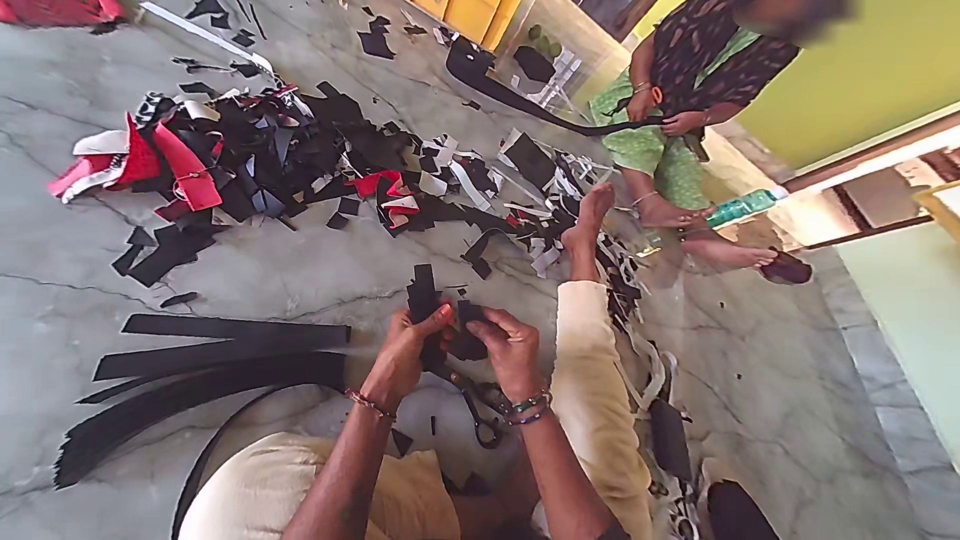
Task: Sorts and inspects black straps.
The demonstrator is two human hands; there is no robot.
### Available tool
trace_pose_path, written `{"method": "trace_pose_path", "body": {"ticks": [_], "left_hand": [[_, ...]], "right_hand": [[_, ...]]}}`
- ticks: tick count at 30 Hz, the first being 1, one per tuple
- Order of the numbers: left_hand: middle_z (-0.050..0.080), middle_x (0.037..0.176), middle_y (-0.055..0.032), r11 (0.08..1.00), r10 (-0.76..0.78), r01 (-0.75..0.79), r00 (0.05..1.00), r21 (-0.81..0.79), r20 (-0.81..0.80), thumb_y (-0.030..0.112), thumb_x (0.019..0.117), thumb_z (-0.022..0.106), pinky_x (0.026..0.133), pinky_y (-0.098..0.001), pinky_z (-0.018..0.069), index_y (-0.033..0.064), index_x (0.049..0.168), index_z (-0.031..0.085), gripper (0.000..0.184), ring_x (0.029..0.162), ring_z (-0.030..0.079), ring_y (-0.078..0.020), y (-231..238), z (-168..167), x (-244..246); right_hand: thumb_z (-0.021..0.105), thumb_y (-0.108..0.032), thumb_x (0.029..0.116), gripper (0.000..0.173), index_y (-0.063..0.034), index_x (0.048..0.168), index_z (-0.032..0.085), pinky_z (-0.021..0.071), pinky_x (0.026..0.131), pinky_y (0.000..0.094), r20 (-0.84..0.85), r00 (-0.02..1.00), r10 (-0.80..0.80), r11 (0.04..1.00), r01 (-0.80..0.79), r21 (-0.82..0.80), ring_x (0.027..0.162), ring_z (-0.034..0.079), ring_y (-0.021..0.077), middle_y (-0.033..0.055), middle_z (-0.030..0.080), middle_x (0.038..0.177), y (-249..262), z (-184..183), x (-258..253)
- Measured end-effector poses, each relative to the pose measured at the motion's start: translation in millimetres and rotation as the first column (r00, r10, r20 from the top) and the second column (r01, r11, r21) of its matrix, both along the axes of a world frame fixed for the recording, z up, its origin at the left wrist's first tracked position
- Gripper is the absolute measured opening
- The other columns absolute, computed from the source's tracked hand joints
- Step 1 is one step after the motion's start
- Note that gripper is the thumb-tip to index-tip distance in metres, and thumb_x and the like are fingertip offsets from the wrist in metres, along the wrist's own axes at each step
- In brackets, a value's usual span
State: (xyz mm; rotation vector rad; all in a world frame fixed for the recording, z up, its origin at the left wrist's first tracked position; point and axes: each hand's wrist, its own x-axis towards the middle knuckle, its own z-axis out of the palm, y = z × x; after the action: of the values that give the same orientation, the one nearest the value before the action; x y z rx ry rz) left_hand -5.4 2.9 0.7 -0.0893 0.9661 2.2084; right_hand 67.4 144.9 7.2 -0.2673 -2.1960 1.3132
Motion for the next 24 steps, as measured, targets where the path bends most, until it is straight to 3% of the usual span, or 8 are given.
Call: {"method": "trace_pose_path", "body": {"ticks": [3, 6, 9, 12, 14, 18, 24], "left_hand": [[0.069, 0.080, -0.0076, 0.999, 0.014, -0.021, 0.978, 0.032, 0.207, 0.016, 0.1088, 0.029, 0.058, -0.0259, 0.0573, -0.0004, 0.118, 0.056, 0.033, 0.065, 0.068, -0.0139, -2, 3, -5], [0.066, 0.079, -0.0103, 0.999, -0.002, -0.011, 0.963, 0.048, 0.270, 0.021, 0.1091, 0.016, 0.053, -0.0282, 0.0539, -0.0017, 0.125, 0.052, 0.046, 0.061, 0.064, -0.0172, -1, 1, -9], [0.067, 0.083, -0.0108, 0.999, 0.005, -0.017, 0.961, 0.039, 0.278, 0.016, 0.1107, 0.021, 0.053, -0.0268, 0.0535, -0.0024, 0.121, 0.056, 0.041, 0.061, 0.064, -0.0157, 1, -2, -8], [0.068, 0.083, -0.0080, 0.999, 0.031, -0.036, 0.983, 0.025, 0.182, 0.005, 0.1093, 0.027, 0.058, -0.0247, 0.0553, -0.0028, 0.123, 0.055, 0.032, 0.065, 0.065, -0.0128, -1, 0, -9], [0.071, 0.084, -0.0089, 0.998, 0.064, -0.065, 0.994, 0.012, 0.093, 0.001, 0.1083, 0.030, 0.066, -0.0267, 0.0583, -0.0043, 0.125, 0.053, 0.029, 0.070, 0.070, -0.0138, -4, 0, -11], [0.074, 0.102, -0.0120, 0.987, 0.115, -0.124, 0.989, -0.098, -0.089, -0.001, 0.1078, 0.038, 0.083, -0.0311, 0.0604, -0.0053, 0.133, 0.047, 0.027, 0.088, 0.074, -0.0168, -7, -3, -15], [0.075, 0.096, -0.0112, 0.992, 0.101, -0.111, 0.985, -0.065, -0.141, -0.004, 0.1053, 0.044, 0.083, -0.0339, 0.0622, -0.0053, 0.114, 0.057, 0.016, 0.087, 0.075, -0.0193, -1, -5, -14]], "right_hand": [[0.070, 0.008, 0.0832, 0.016, 0.0080, 0.099, 0.074, 0.0591, 0.080, 0.0189, 0.095, 0.993, -0.076, 0.970, 0.095, -0.221, 0.082, 0.071, 0.0013, 0.0057, 0.077, 0.089, 0, 12, 0], [0.067, 0.010, 0.0853, 0.015, 0.0070, 0.098, 0.074, 0.0595, 0.078, 0.0195, 0.132, 0.986, -0.106, 0.940, 0.143, -0.309, 0.079, 0.071, 0.0020, 0.0040, 0.076, 0.087, 4, 19, 1], [0.065, 0.011, 0.0873, 0.015, 0.0066, 0.099, 0.074, 0.0606, 0.076, 0.0221, 0.152, 0.982, -0.110, 0.907, 0.162, -0.389, 0.079, 0.072, 0.0052, 0.0049, 0.076, 0.087, 8, 22, 3], [0.064, 0.011, 0.0887, 0.014, 0.0059, 0.098, 0.073, 0.0611, 0.075, 0.0238, 0.164, 0.979, -0.120, 0.878, 0.181, -0.442, 0.078, 0.071, 0.0063, 0.0046, 0.076, 0.086, 10, 23, 3], [0.064, 0.011, 0.0888, 0.015, 0.0054, 0.098, 0.073, 0.0613, 0.074, 0.0241, 0.155, 0.980, -0.123, 0.880, 0.180, -0.439, 0.078, 0.072, 0.0064, 0.0041, 0.075, 0.085, 12, 22, 4], [0.064, 0.010, 0.0879, 0.015, 0.0039, 0.098, 0.073, 0.0613, 0.075, 0.0234, 0.114, 0.984, -0.140, 0.906, 0.174, -0.386, 0.078, 0.072, 0.0054, 0.0023, 0.076, 0.085, 20, 25, 6], [0.065, 0.008, 0.0853, 0.016, 0.0013, 0.096, 0.075, 0.0609, 0.077, 0.0225, 0.009, 0.996, -0.086, 0.957, 0.085, -0.279, 0.080, 0.072, 0.0039, -0.0001, 0.077, 0.086, 35, 41, 15]]}}
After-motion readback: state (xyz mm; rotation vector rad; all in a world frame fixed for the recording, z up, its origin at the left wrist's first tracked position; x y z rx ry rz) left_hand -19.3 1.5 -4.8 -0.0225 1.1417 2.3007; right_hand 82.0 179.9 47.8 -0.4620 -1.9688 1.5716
